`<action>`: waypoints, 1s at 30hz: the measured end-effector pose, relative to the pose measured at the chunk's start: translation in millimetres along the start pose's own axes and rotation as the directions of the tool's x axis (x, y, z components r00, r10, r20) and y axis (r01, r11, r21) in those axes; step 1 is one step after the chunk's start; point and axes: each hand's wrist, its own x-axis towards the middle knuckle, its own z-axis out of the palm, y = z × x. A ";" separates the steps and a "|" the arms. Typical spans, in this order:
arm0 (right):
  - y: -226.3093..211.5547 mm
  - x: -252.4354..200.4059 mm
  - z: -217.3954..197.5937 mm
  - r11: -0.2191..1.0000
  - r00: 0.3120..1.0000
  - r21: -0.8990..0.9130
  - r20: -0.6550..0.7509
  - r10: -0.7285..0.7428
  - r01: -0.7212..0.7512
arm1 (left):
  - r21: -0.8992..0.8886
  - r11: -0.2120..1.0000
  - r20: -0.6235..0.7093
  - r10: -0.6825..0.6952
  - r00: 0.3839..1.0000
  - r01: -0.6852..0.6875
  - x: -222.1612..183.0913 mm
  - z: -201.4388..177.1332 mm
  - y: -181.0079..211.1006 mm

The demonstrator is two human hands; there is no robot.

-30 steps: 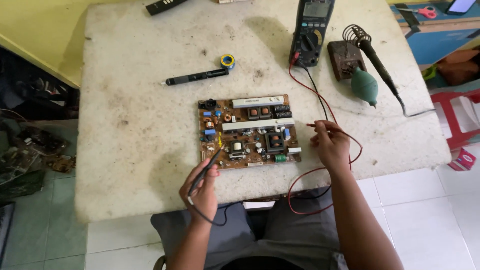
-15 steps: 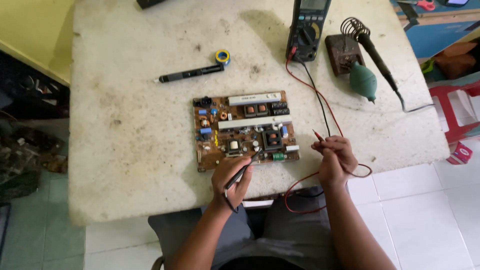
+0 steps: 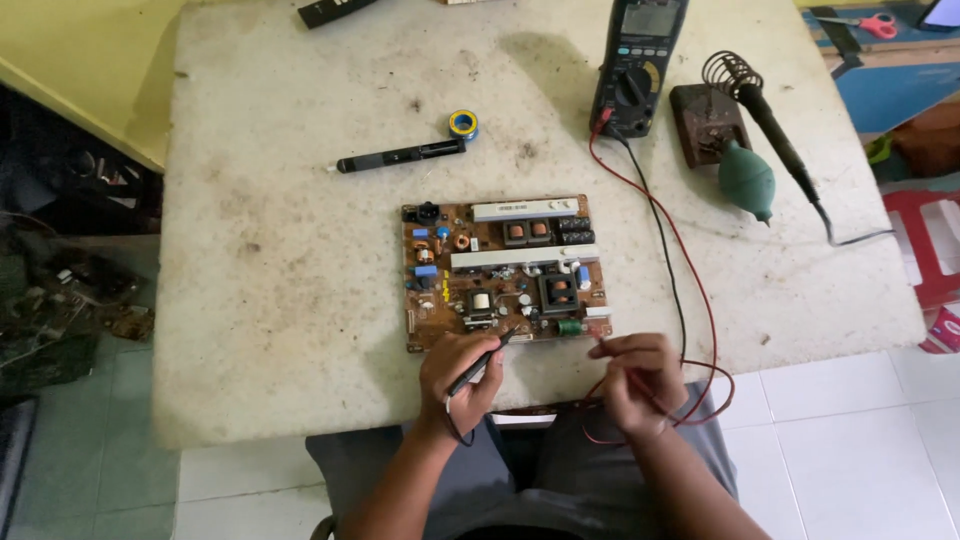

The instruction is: Testing a circuit board using a multimeter and cleaning it with an air bulb on a repair bench.

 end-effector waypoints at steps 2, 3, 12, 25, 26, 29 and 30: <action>-9.1 3.2 20.2 1.000 0.999 0.005 0.044 0.001 -0.001 | 0.030 1.000 -0.008 -0.009 1.000 0.010 3.1 -1.3 3.8; -13.6 5.2 29.7 1.000 0.996 0.004 0.086 0.000 0.000 | 0.054 0.998 -0.015 -0.017 1.000 0.018 4.6 -1.3 5.8; 8.9 5.1 41.8 0.998 0.989 0.010 0.136 0.054 -0.056 | 0.022 0.976 -0.156 -0.211 0.965 0.217 -5.3 -5.7 0.3; 17.3 -0.1 40.8 0.986 0.949 -0.025 0.266 0.168 -0.167 | 0.172 0.959 -0.046 -0.219 0.975 0.224 -10.2 -4.3 2.0; 21.5 -0.9 38.9 0.979 0.943 -0.029 0.262 0.203 -0.203 | 0.138 0.963 -0.099 -0.217 0.971 0.230 -11.1 -2.7 0.0; 28.0 -1.5 37.7 0.965 0.929 -0.044 0.265 0.260 -0.258 | 0.101 0.967 -0.152 -0.219 0.964 0.236 -14.7 -0.7 -4.8; 28.9 -1.6 37.6 0.960 0.921 -0.056 0.272 0.280 -0.275 | 0.098 0.967 -0.153 -0.220 0.963 0.236 -16.3 -0.3 -5.8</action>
